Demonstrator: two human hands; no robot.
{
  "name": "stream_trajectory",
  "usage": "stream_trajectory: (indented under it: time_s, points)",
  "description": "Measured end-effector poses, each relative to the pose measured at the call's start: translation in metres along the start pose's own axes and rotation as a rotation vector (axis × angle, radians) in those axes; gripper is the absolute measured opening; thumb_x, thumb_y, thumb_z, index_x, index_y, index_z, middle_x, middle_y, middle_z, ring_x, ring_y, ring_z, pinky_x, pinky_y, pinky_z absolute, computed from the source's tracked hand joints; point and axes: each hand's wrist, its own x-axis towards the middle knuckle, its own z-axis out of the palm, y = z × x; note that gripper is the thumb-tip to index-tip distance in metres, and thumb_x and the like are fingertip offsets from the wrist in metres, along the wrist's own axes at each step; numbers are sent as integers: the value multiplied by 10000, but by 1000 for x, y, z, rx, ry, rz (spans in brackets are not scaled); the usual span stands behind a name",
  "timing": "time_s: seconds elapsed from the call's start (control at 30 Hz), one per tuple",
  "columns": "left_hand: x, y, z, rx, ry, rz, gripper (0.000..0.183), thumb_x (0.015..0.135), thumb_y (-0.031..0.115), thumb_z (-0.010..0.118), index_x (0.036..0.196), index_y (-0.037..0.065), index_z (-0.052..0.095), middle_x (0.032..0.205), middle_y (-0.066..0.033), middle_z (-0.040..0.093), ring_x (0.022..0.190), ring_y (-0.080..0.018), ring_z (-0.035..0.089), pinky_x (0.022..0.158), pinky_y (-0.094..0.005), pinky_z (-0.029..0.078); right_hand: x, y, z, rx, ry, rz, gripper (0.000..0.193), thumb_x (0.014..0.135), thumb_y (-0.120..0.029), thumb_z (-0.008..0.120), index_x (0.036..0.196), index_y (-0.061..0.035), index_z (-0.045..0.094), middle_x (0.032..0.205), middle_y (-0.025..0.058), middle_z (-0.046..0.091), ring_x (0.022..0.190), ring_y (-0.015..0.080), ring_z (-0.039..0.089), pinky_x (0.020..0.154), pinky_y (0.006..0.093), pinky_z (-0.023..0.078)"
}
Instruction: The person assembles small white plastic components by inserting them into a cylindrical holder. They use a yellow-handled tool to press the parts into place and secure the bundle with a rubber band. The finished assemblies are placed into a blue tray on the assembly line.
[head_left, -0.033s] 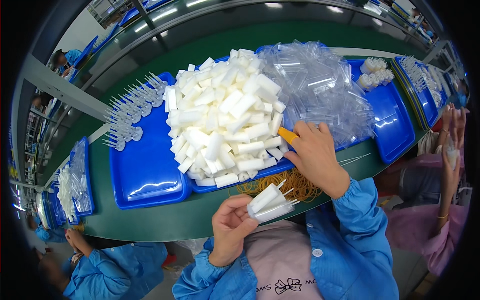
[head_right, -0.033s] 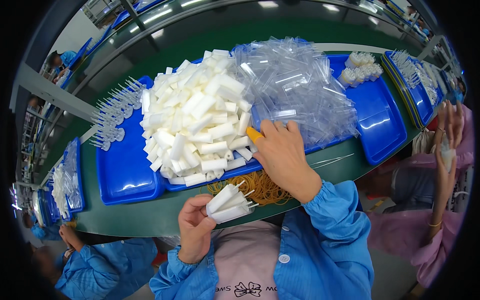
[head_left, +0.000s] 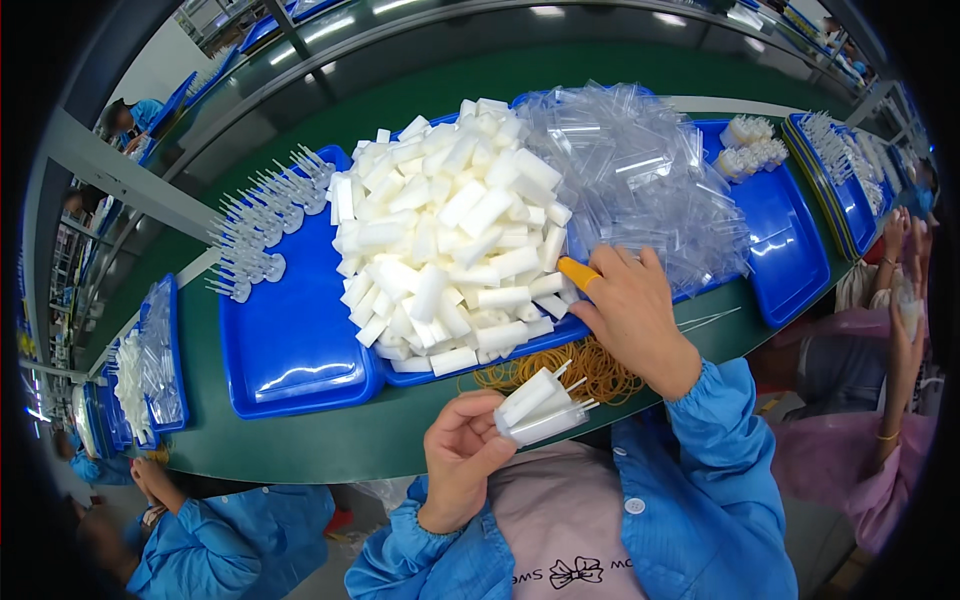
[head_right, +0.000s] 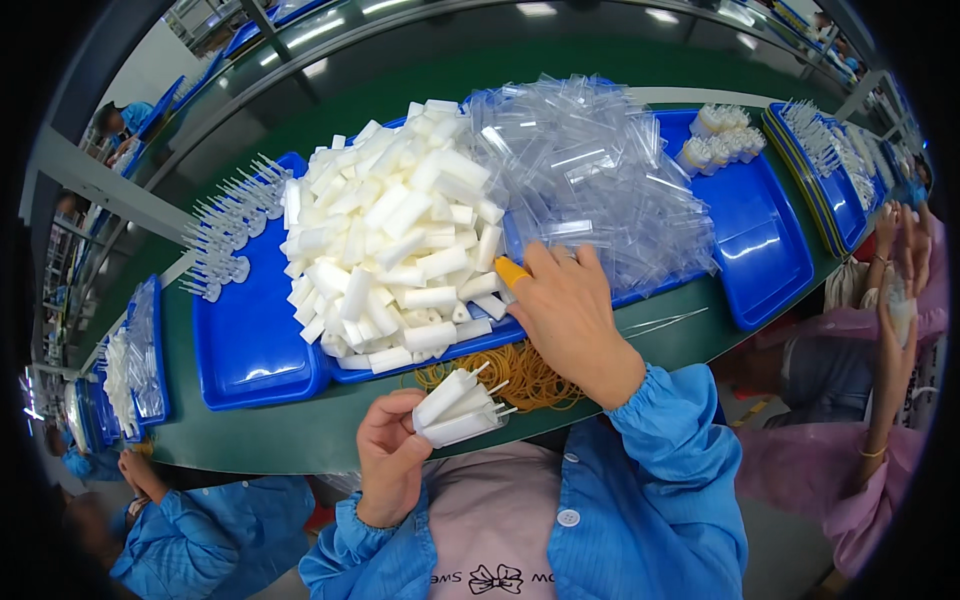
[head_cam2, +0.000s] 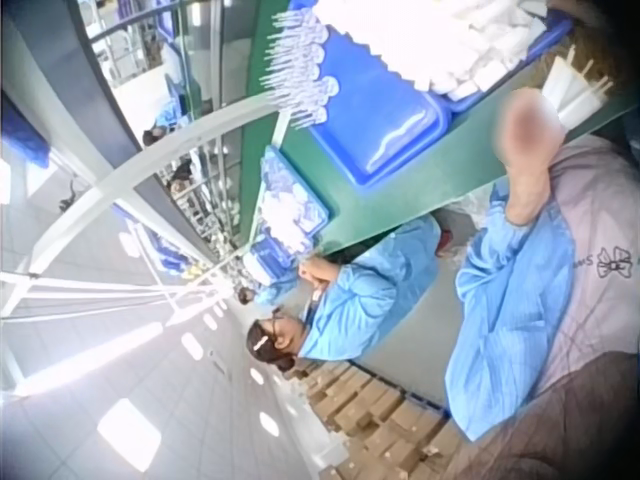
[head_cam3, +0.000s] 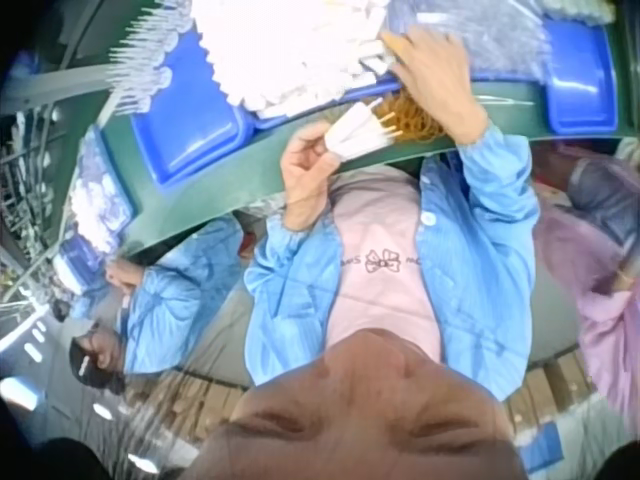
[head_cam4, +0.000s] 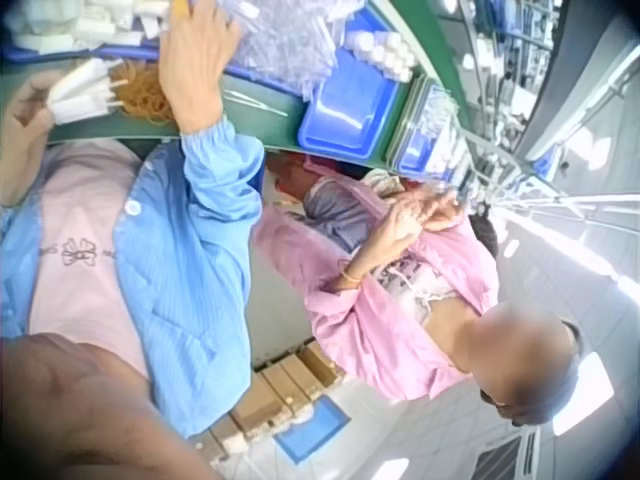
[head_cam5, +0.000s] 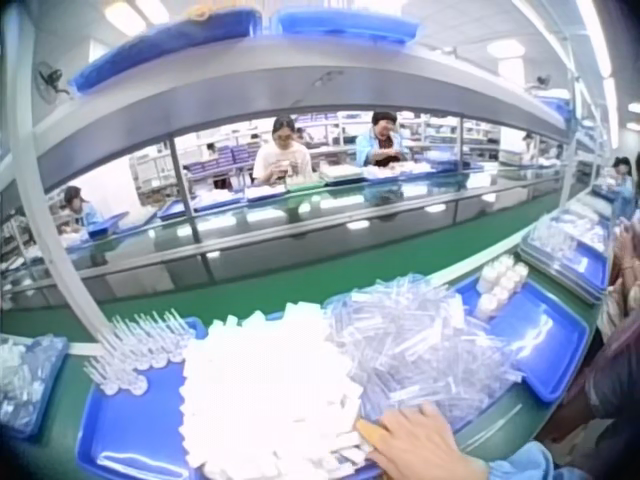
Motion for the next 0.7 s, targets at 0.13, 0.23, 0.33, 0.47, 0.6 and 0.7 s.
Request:
stream_trajectory:
  time_s: [0.13,0.23,0.33,0.47,0.6,0.7]
  points:
    - [0,-2,-2,-2,7,-10,384,779,-58,657,1137,-37,521,1176,-114,524,1071,-207,569,917,-324,464,-8,7,-2,26,117,31,274,731,-150,699,998,-93,672,765,63,531,731,235,537,686,367,359]
    - [1,-4,-3,0,8,0,388,780,-50,664,1140,-37,521,1182,-112,523,1071,-207,571,919,-323,467,-13,10,-5,42,155,69,215,773,-100,660,987,-78,675,729,84,570,638,229,545,619,336,385]
    - [1,-4,-2,-5,15,-9,395,776,-48,671,1142,-37,520,1181,-110,524,1074,-208,570,920,-324,469,-15,10,-7,324,206,198,186,809,-31,604,983,-48,665,735,74,601,596,166,559,564,290,411]
    - [2,-4,-2,-15,20,1,401,772,-56,672,1143,-37,518,1178,-108,523,1074,-206,569,920,-328,471,-20,3,-13,883,214,430,173,806,-19,609,975,-6,641,774,32,595,638,113,565,599,246,444]
    - [1,-3,-1,11,30,12,405,765,-56,682,1136,-42,520,1175,-112,517,1069,-207,570,929,-336,471,-33,-4,-24,1323,138,425,209,826,-11,598,1034,12,615,839,45,588,714,94,561,678,228,461]
    - [2,-3,1,76,11,58,396,755,-54,696,1117,-45,535,1160,-121,515,1065,-211,568,935,-337,470,-38,-13,-34,1412,122,384,272,812,0,618,1083,19,591,882,52,582,793,99,561,738,234,458]
